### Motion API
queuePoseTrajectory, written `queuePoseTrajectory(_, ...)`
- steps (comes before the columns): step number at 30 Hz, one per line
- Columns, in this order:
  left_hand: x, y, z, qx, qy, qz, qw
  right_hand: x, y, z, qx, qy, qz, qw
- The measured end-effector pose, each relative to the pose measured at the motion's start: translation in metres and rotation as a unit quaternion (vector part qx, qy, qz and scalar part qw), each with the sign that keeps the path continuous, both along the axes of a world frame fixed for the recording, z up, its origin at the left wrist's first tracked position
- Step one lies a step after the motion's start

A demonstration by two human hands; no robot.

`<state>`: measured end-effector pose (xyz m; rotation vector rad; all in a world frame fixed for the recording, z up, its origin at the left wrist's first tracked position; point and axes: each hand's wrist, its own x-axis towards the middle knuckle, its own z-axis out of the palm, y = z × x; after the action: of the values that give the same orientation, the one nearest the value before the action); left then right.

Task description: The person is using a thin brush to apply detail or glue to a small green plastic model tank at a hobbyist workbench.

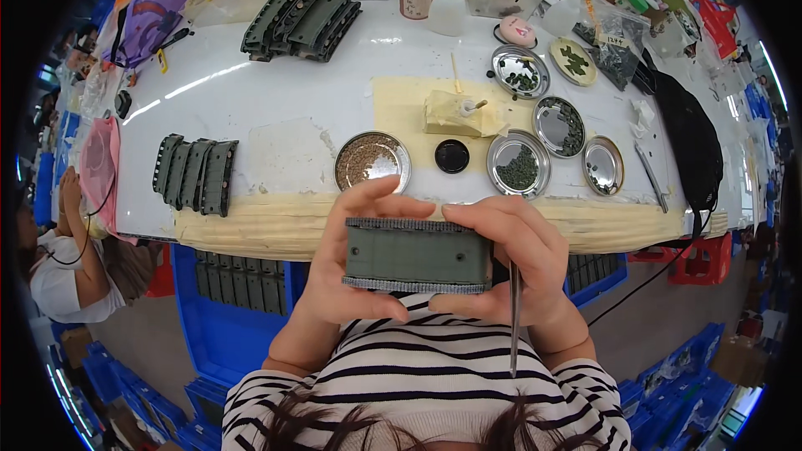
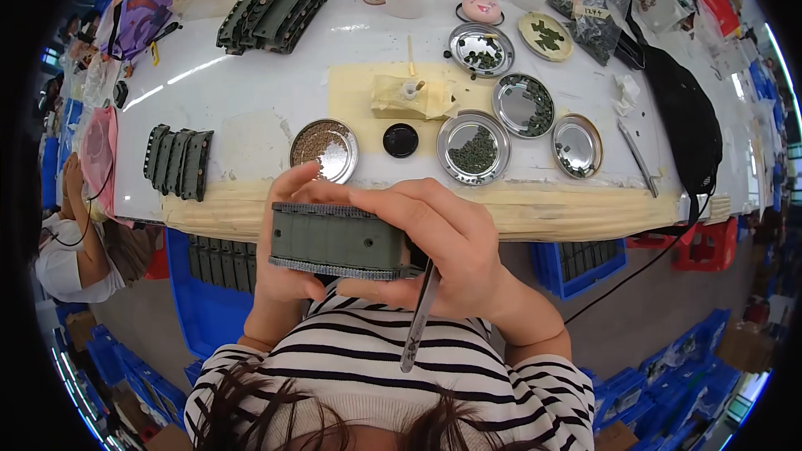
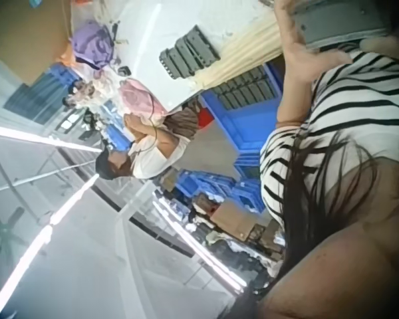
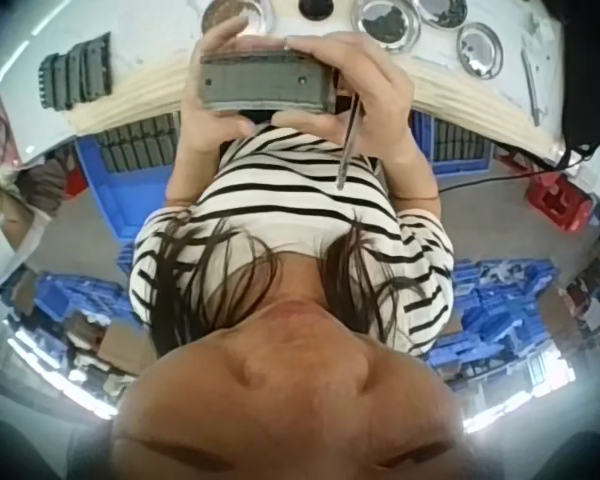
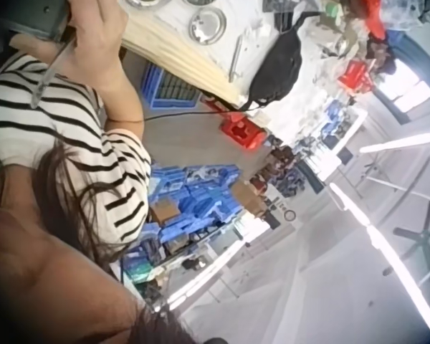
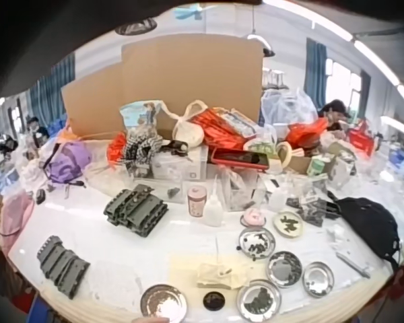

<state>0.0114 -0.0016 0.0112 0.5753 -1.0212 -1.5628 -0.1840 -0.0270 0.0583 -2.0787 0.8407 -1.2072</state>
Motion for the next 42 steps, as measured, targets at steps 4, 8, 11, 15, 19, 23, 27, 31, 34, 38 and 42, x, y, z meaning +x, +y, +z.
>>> queuePoseTrajectory(4,-0.022,0.004,-0.005,-0.005,0.045,-0.010,0.999,0.006,-0.003,-0.006,-0.025,-0.009,0.028,0.999)
queuePoseTrajectory(8,-0.014,0.005,0.000,0.026,0.070,0.002,0.997,-0.012,-0.007,0.004,0.019,-0.007,0.003,1.000)
queuePoseTrajectory(11,-0.010,0.005,-0.001,0.071,0.146,0.021,0.987,-0.040,-0.014,0.000,0.072,-0.044,-0.104,0.991)
queuePoseTrajectory(15,0.000,0.005,-0.008,0.073,0.213,-0.009,0.974,-0.070,-0.044,-0.017,0.054,-0.113,-0.151,0.981)
queuePoseTrajectory(19,0.001,-0.006,-0.002,0.057,0.239,-0.036,0.969,-0.084,-0.046,-0.023,0.120,-0.062,-0.140,0.981)
queuePoseTrajectory(23,0.003,-0.015,0.010,0.101,0.206,-0.029,0.973,-0.073,-0.049,-0.025,0.143,0.014,-0.145,0.979)
queuePoseTrajectory(27,-0.001,-0.012,0.012,0.131,0.216,0.013,0.968,-0.067,-0.053,-0.033,0.105,0.042,-0.169,0.979)
queuePoseTrajectory(31,0.002,-0.005,0.009,0.161,0.219,0.037,0.962,-0.072,-0.051,-0.037,0.165,0.033,-0.186,0.968)
queuePoseTrajectory(34,0.000,-0.006,0.011,0.161,0.197,0.057,0.966,-0.073,-0.054,-0.044,0.126,0.076,-0.212,0.966)
queuePoseTrajectory(38,-0.003,-0.007,0.010,0.169,0.206,0.063,0.962,-0.067,-0.058,-0.042,0.075,0.116,-0.193,0.971)
queuePoseTrajectory(42,-0.006,-0.007,0.007,0.170,0.203,0.054,0.963,-0.071,-0.058,-0.043,0.110,0.095,-0.195,0.970)
